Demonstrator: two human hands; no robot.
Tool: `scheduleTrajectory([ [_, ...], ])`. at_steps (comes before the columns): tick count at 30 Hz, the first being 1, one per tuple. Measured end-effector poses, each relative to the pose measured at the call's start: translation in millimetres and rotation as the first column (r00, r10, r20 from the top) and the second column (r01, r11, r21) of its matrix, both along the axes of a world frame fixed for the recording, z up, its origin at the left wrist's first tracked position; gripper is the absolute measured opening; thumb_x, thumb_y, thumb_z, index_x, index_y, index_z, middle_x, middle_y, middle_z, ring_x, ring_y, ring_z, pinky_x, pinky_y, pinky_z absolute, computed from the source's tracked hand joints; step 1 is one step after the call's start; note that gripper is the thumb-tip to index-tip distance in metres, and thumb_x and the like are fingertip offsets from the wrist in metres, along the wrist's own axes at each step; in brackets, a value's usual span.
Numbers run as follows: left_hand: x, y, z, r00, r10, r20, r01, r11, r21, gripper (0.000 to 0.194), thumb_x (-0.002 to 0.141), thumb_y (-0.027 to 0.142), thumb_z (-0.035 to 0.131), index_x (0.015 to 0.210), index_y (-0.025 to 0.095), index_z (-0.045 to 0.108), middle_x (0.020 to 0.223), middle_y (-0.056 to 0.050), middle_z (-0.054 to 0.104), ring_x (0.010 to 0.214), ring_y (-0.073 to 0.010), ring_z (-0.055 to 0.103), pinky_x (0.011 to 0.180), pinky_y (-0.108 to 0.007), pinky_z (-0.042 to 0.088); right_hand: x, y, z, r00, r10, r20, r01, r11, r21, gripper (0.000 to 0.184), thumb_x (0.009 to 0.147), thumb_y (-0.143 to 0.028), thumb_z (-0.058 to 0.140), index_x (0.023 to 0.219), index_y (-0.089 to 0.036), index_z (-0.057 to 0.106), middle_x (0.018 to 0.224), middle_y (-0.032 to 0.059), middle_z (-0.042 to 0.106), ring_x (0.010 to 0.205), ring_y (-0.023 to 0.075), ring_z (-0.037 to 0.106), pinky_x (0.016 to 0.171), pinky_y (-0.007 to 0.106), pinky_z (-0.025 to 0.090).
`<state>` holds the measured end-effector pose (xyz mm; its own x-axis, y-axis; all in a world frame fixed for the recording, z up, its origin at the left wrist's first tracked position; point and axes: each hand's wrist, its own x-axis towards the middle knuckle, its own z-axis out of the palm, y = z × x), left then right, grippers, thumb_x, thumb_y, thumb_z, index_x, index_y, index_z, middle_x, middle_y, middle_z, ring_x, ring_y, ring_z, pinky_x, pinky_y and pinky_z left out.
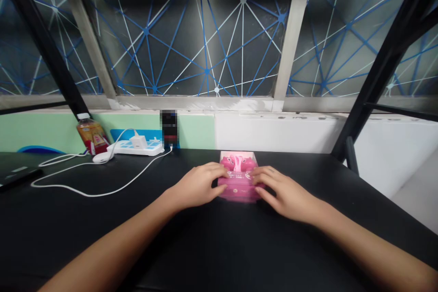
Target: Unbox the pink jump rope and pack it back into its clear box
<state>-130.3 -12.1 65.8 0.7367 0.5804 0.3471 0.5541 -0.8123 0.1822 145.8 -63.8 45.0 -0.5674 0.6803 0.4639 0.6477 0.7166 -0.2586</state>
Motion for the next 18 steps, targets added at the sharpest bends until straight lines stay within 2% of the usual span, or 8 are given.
scheduleTrajectory([
  [4,3.1,-2.4,-2.2,1.0,-0.014,0.019,0.015,0.999,-0.037,0.025,0.087,0.021,0.058,0.111,0.025,0.061,0.12,-0.002,0.065,0.117,-0.0211,0.057,0.102,-0.037,0.046,2.9,2.3,-3.8,0.999,0.023,-0.043,-0.023,1.0,0.001,0.029,0.091,-0.015,0.053,0.118,-0.025,0.057,0.122,0.007,0.06,0.119,0.0233,0.054,0.101,0.045,0.047],
  [6,3.6,-3.5,-2.5,0.999,-0.027,0.028,0.028,0.998,-0.057,0.029,0.084,0.018,0.058,0.112,0.024,0.061,0.121,-0.003,0.064,0.117,-0.0216,0.056,0.101,-0.037,0.046,5.0,4.4,-5.2,0.996,0.03,-0.082,-0.033,0.999,-0.034,0.034,0.089,-0.013,0.055,0.12,-0.026,0.058,0.125,0.0072,0.058,0.118,0.0229,0.055,0.096,0.042,0.051],
  [9,2.1,-4.3,-0.8,0.998,-0.045,0.037,0.047,0.996,-0.07,0.034,0.081,0.014,0.055,0.113,0.024,0.06,0.122,-0.004,0.063,0.117,-0.022,0.055,0.101,-0.038,0.046,6.7,7.0,-3.9,0.991,0.024,-0.135,-0.037,0.995,-0.094,0.03,0.09,-0.017,0.057,0.119,-0.026,0.059,0.127,0.0078,0.057,0.111,0.022,0.059,0.082,0.036,0.056],
  [12,-1.6,-3.7,4.4,0.997,-0.065,0.039,0.068,0.995,-0.07,0.036,0.082,0.011,0.052,0.114,0.024,0.061,0.123,-0.004,0.063,0.118,-0.0217,0.055,0.101,-0.038,0.046,4.2,9.1,-0.3,0.986,-0.009,-0.169,-0.007,0.995,-0.096,0.023,0.093,-0.024,0.057,0.116,-0.025,0.062,0.123,0.0083,0.059,0.104,0.0208,0.062,0.077,0.034,0.057],
  [14,-4.7,-2.8,7.8,0.997,-0.075,0.036,0.078,0.994,-0.074,0.035,0.083,0.013,0.053,0.115,0.024,0.06,0.123,-0.003,0.063,0.118,-0.0214,0.055,0.102,-0.037,0.046,0.1,10.3,0.6,0.984,-0.022,-0.175,0.01,0.997,-0.071,0.019,0.095,-0.025,0.055,0.112,-0.024,0.064,0.118,0.0081,0.063,0.1,0.0204,0.064,0.077,0.035,0.057],
  [18,-8.9,-1.2,7.5,0.996,-0.068,0.058,0.072,0.995,-0.071,0.026,0.09,0.018,0.052,0.113,0.024,0.062,0.122,-0.004,0.064,0.118,-0.0205,0.056,0.103,-0.036,0.045,-9.0,11.5,-3.8,0.992,-0.047,-0.113,0.05,0.999,0.018,0.021,0.097,-0.022,0.049,0.113,-0.023,0.063,0.111,0.0081,0.067,0.101,0.0217,0.064,0.089,0.041,0.054],
])
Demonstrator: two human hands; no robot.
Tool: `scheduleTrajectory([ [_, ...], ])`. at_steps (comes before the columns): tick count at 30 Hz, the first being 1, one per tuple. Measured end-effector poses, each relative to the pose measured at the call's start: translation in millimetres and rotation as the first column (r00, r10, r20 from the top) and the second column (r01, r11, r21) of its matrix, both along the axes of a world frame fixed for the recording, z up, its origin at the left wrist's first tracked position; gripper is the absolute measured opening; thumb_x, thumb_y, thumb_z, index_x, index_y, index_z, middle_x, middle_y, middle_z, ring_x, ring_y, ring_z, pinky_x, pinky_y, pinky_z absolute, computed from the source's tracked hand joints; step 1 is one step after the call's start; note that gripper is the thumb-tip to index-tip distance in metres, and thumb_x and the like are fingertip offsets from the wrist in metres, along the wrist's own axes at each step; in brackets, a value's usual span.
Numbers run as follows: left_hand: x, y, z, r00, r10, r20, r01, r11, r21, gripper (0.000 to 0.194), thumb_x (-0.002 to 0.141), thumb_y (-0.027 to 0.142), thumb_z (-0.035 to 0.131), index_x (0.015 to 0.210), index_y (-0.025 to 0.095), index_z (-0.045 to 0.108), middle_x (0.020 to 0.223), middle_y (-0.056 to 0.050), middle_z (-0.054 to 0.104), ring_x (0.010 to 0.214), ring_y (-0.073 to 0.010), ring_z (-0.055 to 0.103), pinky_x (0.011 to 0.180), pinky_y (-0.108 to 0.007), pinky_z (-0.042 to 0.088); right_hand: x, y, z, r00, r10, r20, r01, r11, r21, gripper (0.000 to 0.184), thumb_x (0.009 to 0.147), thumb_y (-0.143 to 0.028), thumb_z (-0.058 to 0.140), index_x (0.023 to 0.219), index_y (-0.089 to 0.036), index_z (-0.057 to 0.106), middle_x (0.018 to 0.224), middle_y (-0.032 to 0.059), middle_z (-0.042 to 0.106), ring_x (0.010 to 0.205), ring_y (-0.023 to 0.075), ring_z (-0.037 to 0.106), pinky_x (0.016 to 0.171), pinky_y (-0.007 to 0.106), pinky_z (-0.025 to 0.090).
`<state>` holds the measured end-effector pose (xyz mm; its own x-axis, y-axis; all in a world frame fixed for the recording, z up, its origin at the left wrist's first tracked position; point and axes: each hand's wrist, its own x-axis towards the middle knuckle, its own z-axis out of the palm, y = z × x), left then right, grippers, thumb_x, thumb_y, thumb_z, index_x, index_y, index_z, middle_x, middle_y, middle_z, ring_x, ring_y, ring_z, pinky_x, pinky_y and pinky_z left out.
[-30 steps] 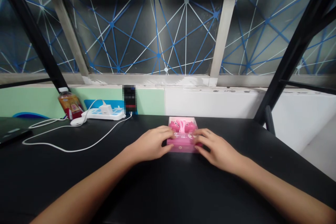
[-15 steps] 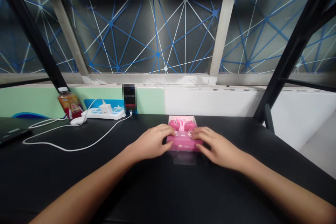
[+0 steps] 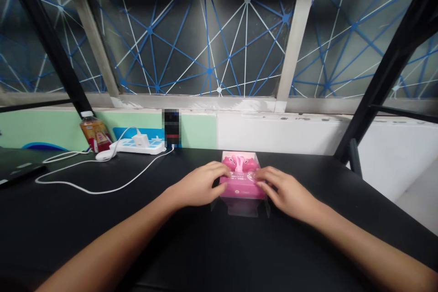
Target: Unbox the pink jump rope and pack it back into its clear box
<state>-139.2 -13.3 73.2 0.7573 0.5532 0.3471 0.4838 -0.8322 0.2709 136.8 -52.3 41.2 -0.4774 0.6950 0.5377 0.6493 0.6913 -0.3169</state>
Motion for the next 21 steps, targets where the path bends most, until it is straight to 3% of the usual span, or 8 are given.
scheduleTrajectory([
  [3,0.1,0.9,-3.2,1.0,0.001,0.004,-0.001,1.0,0.003,0.023,0.094,0.021,0.049,0.113,0.024,0.062,0.12,-0.003,0.065,0.117,-0.0195,0.057,0.103,-0.035,0.044,-0.9,-0.4,-1.0,0.999,-0.012,0.034,0.012,1.0,-0.011,0.02,0.097,-0.023,0.05,0.112,-0.023,0.063,0.112,0.0083,0.066,0.104,0.0226,0.063,0.091,0.042,0.053],
  [6,2.6,2.6,-4.0,1.0,-0.011,-0.005,0.011,1.0,-0.005,0.022,0.096,0.023,0.047,0.112,0.024,0.062,0.12,-0.003,0.065,0.116,-0.0191,0.057,0.103,-0.035,0.044,4.1,-2.6,3.4,1.0,0.014,0.023,-0.012,0.995,-0.101,0.019,0.095,-0.027,0.055,0.112,-0.024,0.062,0.117,0.0073,0.063,0.11,0.022,0.061,0.095,0.04,0.051],
  [8,4.8,4.1,-3.9,1.0,-0.015,-0.004,0.015,1.0,-0.007,0.021,0.096,0.023,0.048,0.111,0.024,0.062,0.12,-0.003,0.065,0.117,-0.0189,0.056,0.102,-0.035,0.044,7.5,-5.9,5.5,0.998,0.026,0.051,-0.018,0.988,-0.151,0.031,0.091,-0.032,0.062,0.121,-0.025,0.059,0.128,0.0077,0.059,0.117,0.0231,0.058,0.101,0.042,0.048],
  [10,7.3,5.5,-4.5,1.0,-0.011,-0.002,0.011,1.0,-0.001,0.019,0.095,0.023,0.05,0.111,0.024,0.062,0.121,-0.003,0.064,0.117,-0.0186,0.056,0.102,-0.035,0.045,8.3,-11.0,4.4,0.991,0.009,0.132,0.012,0.988,-0.155,0.055,0.083,-0.037,0.071,0.133,-0.024,0.052,0.14,0.011,0.051,0.126,0.0278,0.052,0.105,0.046,0.045],
  [13,11.6,6.6,-6.8,1.0,0.006,-0.008,-0.006,1.0,0.02,0.018,0.094,0.024,0.053,0.109,0.024,0.062,0.12,-0.003,0.064,0.117,-0.0193,0.056,0.102,-0.035,0.045,2.6,-21.7,0.2,0.963,-0.051,0.263,0.063,0.997,-0.037,0.074,0.077,-0.032,0.073,0.143,-0.019,0.043,0.149,0.0177,0.042,0.137,0.0361,0.039,0.108,0.057,0.038],
  [16,15.5,6.8,-8.8,0.999,0.028,-0.018,-0.027,0.999,0.04,0.019,0.095,0.025,0.051,0.11,0.024,0.062,0.121,-0.004,0.064,0.118,-0.0202,0.055,0.101,-0.036,0.046,-8.2,-35.2,1.0,0.934,0.027,0.357,-0.05,0.997,0.057,0.051,0.085,-0.024,0.063,0.135,-0.019,0.054,0.146,0.0175,0.046,0.137,0.0349,0.039,0.111,0.057,0.032],
  [18,17.2,7.0,-9.6,0.999,0.045,-0.024,-0.044,0.998,0.051,0.02,0.096,0.024,0.05,0.112,0.025,0.062,0.121,-0.003,0.065,0.119,-0.0199,0.055,0.102,-0.035,0.046,-15.2,-43.8,3.6,0.903,0.123,0.411,-0.147,0.989,0.027,0.032,0.092,-0.024,0.054,0.123,-0.02,0.063,0.139,0.0149,0.055,0.126,0.031,0.052,0.106,0.051,0.041],
  [21,18.5,7.9,-10.1,0.998,0.062,-0.024,-0.061,0.996,0.073,0.02,0.095,0.024,0.051,0.112,0.025,0.062,0.121,-0.002,0.065,0.119,-0.0191,0.055,0.102,-0.034,0.046,-22.7,-51.2,4.5,0.871,0.179,0.457,-0.171,0.983,-0.059,0.03,0.095,-0.019,0.048,0.119,-0.021,0.064,0.123,0.0115,0.066,0.104,0.0266,0.066,0.089,0.042,0.054],
])
